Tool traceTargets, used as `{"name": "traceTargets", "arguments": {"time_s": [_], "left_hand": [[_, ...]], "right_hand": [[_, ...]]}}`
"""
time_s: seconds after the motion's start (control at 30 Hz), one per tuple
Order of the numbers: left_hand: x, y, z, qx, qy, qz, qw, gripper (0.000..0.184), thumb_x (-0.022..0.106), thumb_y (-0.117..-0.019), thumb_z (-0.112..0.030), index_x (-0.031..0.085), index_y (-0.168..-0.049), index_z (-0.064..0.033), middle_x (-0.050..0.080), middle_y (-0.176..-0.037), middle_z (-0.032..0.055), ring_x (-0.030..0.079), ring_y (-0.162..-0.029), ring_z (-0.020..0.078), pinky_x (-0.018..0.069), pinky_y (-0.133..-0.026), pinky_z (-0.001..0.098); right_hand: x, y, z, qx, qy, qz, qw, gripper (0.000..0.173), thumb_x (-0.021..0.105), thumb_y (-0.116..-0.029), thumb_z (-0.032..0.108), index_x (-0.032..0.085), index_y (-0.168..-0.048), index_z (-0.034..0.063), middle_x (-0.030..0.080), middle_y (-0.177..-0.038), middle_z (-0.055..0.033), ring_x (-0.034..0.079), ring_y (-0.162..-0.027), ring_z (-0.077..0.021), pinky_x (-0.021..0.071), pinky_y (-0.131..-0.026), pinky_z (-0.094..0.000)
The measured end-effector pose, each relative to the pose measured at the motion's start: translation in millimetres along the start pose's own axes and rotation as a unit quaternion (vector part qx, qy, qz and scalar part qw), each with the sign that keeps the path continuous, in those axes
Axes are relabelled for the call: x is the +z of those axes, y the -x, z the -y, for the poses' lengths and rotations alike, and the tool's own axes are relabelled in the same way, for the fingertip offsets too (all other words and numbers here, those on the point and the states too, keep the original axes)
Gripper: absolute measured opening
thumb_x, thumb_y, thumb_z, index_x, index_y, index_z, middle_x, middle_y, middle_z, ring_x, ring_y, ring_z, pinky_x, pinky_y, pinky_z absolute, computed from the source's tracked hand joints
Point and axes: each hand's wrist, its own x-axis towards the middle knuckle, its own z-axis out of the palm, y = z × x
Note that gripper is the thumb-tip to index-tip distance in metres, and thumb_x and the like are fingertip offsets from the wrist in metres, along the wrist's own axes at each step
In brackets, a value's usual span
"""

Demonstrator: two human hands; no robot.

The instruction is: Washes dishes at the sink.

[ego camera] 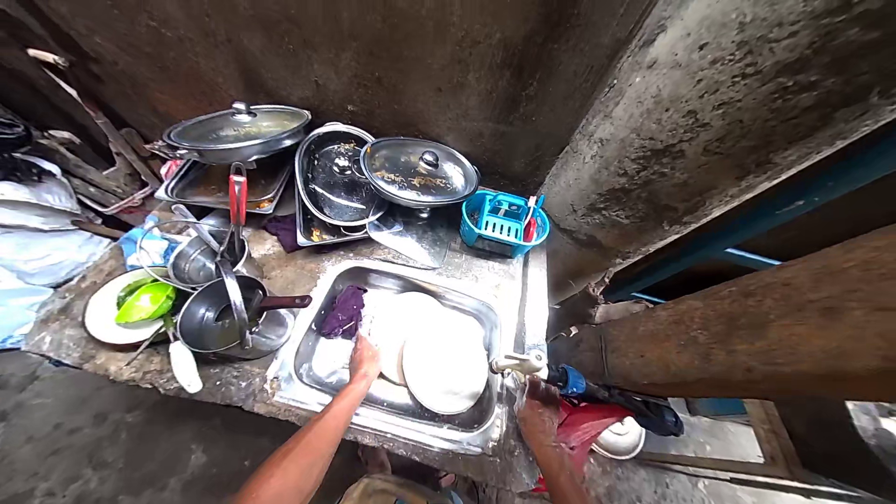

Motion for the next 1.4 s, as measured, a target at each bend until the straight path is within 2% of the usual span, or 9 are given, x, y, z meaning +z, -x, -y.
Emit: {"name": "traceTargets", "arguments": {"time_s": [0.2,0.37,0.6,0.97,1.1,1.17,1.23,1.33,1.4], "left_hand": [[-6.2,5.6,-3.9,0.065,-0.046,-0.019,0.997,0.052,0.048,-0.1076,-0.022,0.040,-0.156,-0.0046,0.052,-0.151,0.0205,0.054,-0.136,0.0350,0.0422,-0.113,0.0516],[-10.2,0.8,-14.3,0.104,-0.057,-0.059,0.991,0.044,0.055,-0.1037,-0.015,0.053,-0.146,-0.0041,0.052,-0.146,0.0216,0.061,-0.124,0.0366,0.0524,-0.101,0.0502],[-14.9,-13.2,-17.1,0.085,-0.064,-0.066,0.992,0.038,0.050,-0.1056,-0.018,0.057,-0.140,-0.0048,0.058,-0.142,0.0187,0.062,-0.123,0.0349,0.0504,-0.102,0.0532],[-24.7,-11.2,-30.6,0.074,-0.101,-0.044,0.991,0.045,0.051,-0.1052,-0.023,0.052,-0.143,0.0003,0.058,-0.142,0.0215,0.060,-0.127,0.0361,0.0466,-0.106,0.0535],[-22.2,-1.4,-44.0,0.133,-0.064,0.023,0.989,0.044,0.044,-0.1079,-0.023,0.050,-0.143,0.0025,0.066,-0.125,0.0259,0.063,-0.119,0.0393,0.0483,-0.103,0.0542],[-12.0,3.5,-44.1,0.171,-0.010,0.036,0.985,0.039,0.046,-0.1063,-0.020,0.053,-0.137,0.0035,0.066,-0.121,0.0247,0.065,-0.115,0.0365,0.0491,-0.103,0.0510],[-5.9,10.1,-41.6,0.211,0.035,0.000,0.977,0.036,0.050,-0.1046,-0.019,0.058,-0.131,0.0041,0.067,-0.120,0.0229,0.065,-0.114,0.0333,0.0493,-0.103,0.0477],[-28.9,21.2,-49.3,0.288,0.037,-0.105,0.951,0.036,0.051,-0.1023,-0.011,0.063,-0.131,0.0070,0.061,-0.134,0.0283,0.059,-0.127,0.0396,0.0456,-0.110,0.0489],[-51.7,23.4,-54.3,0.351,0.023,-0.198,0.915,0.032,0.055,-0.0998,-0.013,0.068,-0.122,0.0047,0.064,-0.125,0.0287,0.064,-0.118,0.0423,0.0518,-0.101,0.0520]], "right_hand": [[-1.4,11.9,-12.7,-0.059,-0.100,-0.151,0.982,0.032,0.060,-0.0988,0.011,0.068,-0.123,-0.0085,0.067,-0.120,-0.0330,0.065,-0.115,-0.0513,0.0506,-0.099,-0.0622],[-3.8,30.3,-16.6,-0.108,-0.161,-0.252,0.948,0.027,0.063,-0.0904,0.005,0.071,-0.112,-0.0095,0.065,-0.117,-0.0373,0.064,-0.109,-0.0553,0.0526,-0.096,-0.0620],[-10.4,51.7,-7.0,-0.189,-0.225,-0.281,0.914,0.028,0.060,-0.0868,0.005,0.071,-0.109,-0.0083,0.070,-0.114,-0.0252,0.069,-0.110,-0.0391,0.0561,-0.097,-0.0458],[-16.9,60.6,25.1,-0.194,-0.267,-0.262,0.907,0.029,0.062,-0.0914,0.017,0.074,-0.107,-0.0038,0.075,-0.105,-0.0188,0.073,-0.100,-0.0307,0.0576,-0.093,-0.0405],[-27.9,59.7,37.3,-0.221,-0.297,-0.263,0.891,0.030,0.060,-0.0918,0.017,0.073,-0.107,-0.0060,0.075,-0.104,-0.0188,0.073,-0.100,-0.0243,0.0559,-0.094,-0.0309],[-39.4,62.2,42.8,-0.255,-0.304,-0.307,0.865,0.028,0.060,-0.0966,0.025,0.071,-0.106,0.0003,0.075,-0.102,-0.0137,0.071,-0.101,-0.0149,0.0536,-0.096,-0.0239],[-55.8,59.2,45.9,-0.273,-0.308,-0.346,0.843,0.025,0.058,-0.1010,0.029,0.066,-0.110,0.0071,0.072,-0.106,-0.0082,0.066,-0.110,-0.0079,0.0495,-0.102,-0.0209],[-78.9,41.5,43.4,-0.275,-0.277,-0.344,0.854,0.029,0.058,-0.0998,0.022,0.066,-0.119,0.0008,0.071,-0.116,-0.0159,0.065,-0.118,-0.0165,0.0507,-0.104,-0.0267],[-86.5,33.5,40.5,-0.268,-0.228,-0.314,0.882,0.038,0.059,-0.0941,0.016,0.068,-0.124,-0.0047,0.071,-0.120,-0.0214,0.071,-0.110,-0.0269,0.0586,-0.092,-0.0369]]}}
